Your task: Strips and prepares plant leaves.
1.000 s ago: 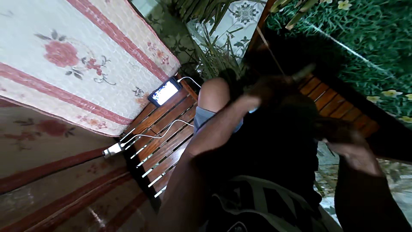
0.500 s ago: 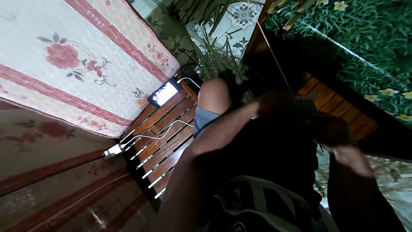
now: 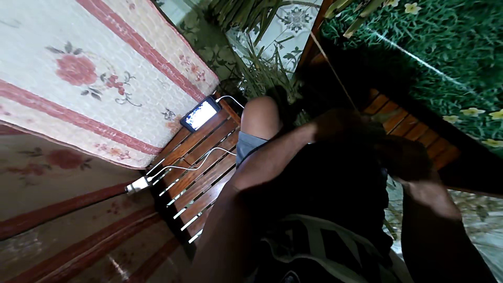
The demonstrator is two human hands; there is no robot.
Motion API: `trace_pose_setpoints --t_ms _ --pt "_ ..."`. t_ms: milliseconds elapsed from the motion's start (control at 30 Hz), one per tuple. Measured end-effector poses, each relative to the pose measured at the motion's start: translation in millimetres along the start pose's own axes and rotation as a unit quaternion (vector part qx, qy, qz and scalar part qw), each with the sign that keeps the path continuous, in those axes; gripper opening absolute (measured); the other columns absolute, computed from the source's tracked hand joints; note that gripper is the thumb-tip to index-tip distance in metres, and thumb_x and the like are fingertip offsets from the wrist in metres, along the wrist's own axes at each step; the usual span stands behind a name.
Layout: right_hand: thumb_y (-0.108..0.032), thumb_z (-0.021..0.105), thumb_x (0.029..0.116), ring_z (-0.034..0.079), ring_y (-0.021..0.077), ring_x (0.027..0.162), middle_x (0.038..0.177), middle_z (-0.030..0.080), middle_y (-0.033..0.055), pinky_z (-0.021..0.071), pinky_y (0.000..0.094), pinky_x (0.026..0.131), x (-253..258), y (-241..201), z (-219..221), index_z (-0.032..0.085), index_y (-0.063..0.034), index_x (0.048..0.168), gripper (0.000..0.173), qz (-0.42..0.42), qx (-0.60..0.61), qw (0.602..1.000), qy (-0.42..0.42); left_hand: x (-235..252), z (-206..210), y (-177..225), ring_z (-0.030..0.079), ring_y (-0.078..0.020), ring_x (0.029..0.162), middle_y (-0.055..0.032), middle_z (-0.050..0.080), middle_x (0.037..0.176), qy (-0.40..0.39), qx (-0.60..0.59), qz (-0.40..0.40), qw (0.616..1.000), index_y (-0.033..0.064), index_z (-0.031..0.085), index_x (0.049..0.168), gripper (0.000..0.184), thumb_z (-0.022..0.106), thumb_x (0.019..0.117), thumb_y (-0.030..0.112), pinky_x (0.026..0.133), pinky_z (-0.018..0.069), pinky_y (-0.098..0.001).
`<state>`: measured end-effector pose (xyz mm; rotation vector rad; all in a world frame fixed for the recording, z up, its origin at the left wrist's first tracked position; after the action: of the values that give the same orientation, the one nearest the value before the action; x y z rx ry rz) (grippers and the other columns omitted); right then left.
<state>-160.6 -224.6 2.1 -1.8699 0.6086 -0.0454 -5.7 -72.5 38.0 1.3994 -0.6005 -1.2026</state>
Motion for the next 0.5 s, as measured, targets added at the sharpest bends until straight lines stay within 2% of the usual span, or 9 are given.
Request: trace_pose_setpoints --t_ms 67,133,167,233,300,333,400,500 --pt "-0.017 0.061 0.0949 0.054 -0.0003 0.058 0.078 0.061 -0.0066 0.0499 0.0187 0.054 -6 18 -8 0.065 -0.0007 0.111 0.023 0.004 0.013 1.000 -0.019 -2 -28 7 0.044 -0.0032 0.048 0.0009 0.051 0.064 0.072 -0.117 0.000 0.990 0.0012 0.061 0.113 0.028 0.042 0.1113 0.022 0.043 0.0370 -0.0162" --pt "-0.019 0.060 0.0946 0.052 -0.0013 0.054 0.072 0.060 -0.0106 0.0475 0.0176 0.050 -10 29 -14 0.066 -0.0062 0.108 0.019 -0.009 0.021 0.999 -0.035 2 -55 8 0.044 -0.0042 0.044 0.0018 0.049 0.061 0.123 -0.230 0.039 0.965 0.0070 0.059 0.113 0.026 0.041 0.1115 0.025 0.039 0.0387 -0.0170" --pt "-0.020 0.060 0.0941 0.051 -0.0016 0.052 0.070 0.059 -0.0121 0.0467 0.0173 0.049 -10 31 -14 0.067 -0.0088 0.106 0.017 -0.016 0.026 0.999 -0.040 4 -60 7 0.044 -0.0054 0.043 0.0012 0.049 0.060 0.133 -0.246 0.048 0.959 0.0077 0.058 0.115 0.027 0.040 0.1116 0.027 0.038 0.0395 -0.0184" --pt "-0.020 0.063 0.0931 0.052 -0.0012 0.054 0.071 0.060 -0.0117 0.0478 0.0177 0.051 -9 26 -11 0.068 -0.0094 0.105 0.016 -0.004 0.039 0.999 -0.031 7 -47 1 0.046 -0.0066 0.045 -0.0007 0.051 0.063 0.116 -0.181 0.029 0.976 0.0064 0.058 0.115 0.026 0.042 0.1113 0.026 0.040 0.0402 -0.0190" --pt "-0.017 0.065 0.0922 0.054 -0.0014 0.056 0.074 0.061 -0.0106 0.0494 0.0175 0.052 -3 17 -6 0.066 -0.0059 0.106 0.018 0.004 0.050 0.999 -0.014 9 -18 -5 0.049 -0.0085 0.052 -0.0044 0.057 0.072 0.043 -0.053 -0.015 0.998 0.0008 0.062 0.119 0.031 0.046 0.1103 0.026 0.046 0.0426 -0.0219" --pt "-0.017 0.064 0.0910 0.054 -0.0017 0.056 0.075 0.061 -0.0108 0.0492 0.0174 0.052 0 13 -4 0.066 -0.0058 0.106 0.019 -0.004 0.050 0.999 -0.015 9 -6 -7 0.050 -0.0082 0.053 -0.0040 0.056 0.071 0.005 -0.014 -0.021 1.000 -0.0008 0.062 0.120 0.033 0.046 0.1106 0.026 0.047 0.0433 -0.0221" --pt "-0.016 0.063 0.0915 0.055 -0.0010 0.056 0.075 0.063 -0.0106 0.0500 0.0179 0.052 2 14 -6 0.066 -0.0069 0.107 0.018 -0.011 0.053 0.998 -0.027 8 -5 -4 0.047 -0.0063 0.050 -0.0017 0.053 0.066 0.006 -0.037 -0.027 0.999 -0.0010 0.062 0.115 0.031 0.045 0.1108 0.025 0.045 0.0406 -0.0200" --pt "-0.019 0.060 0.0938 0.053 0.0000 0.054 0.073 0.059 -0.0086 0.0485 0.0192 0.051 -9 28 -16 0.065 -0.0052 0.109 0.021 0.016 -0.012 0.999 -0.037 4 -46 6 0.042 -0.0041 0.044 0.0017 0.048 0.062 0.095 -0.215 0.026 0.972 0.0069 0.060 0.114 0.025 0.041 0.1113 0.024 0.040 0.0380 -0.0167"
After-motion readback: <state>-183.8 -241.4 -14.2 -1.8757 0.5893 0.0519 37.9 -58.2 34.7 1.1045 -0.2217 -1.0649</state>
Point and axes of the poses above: each hand's wrist, its own x-axis towards the middle knuckle, its own z-axis out of the palm, y = z × x, the point moved 5 cm from there along x, towards the middle knuckle
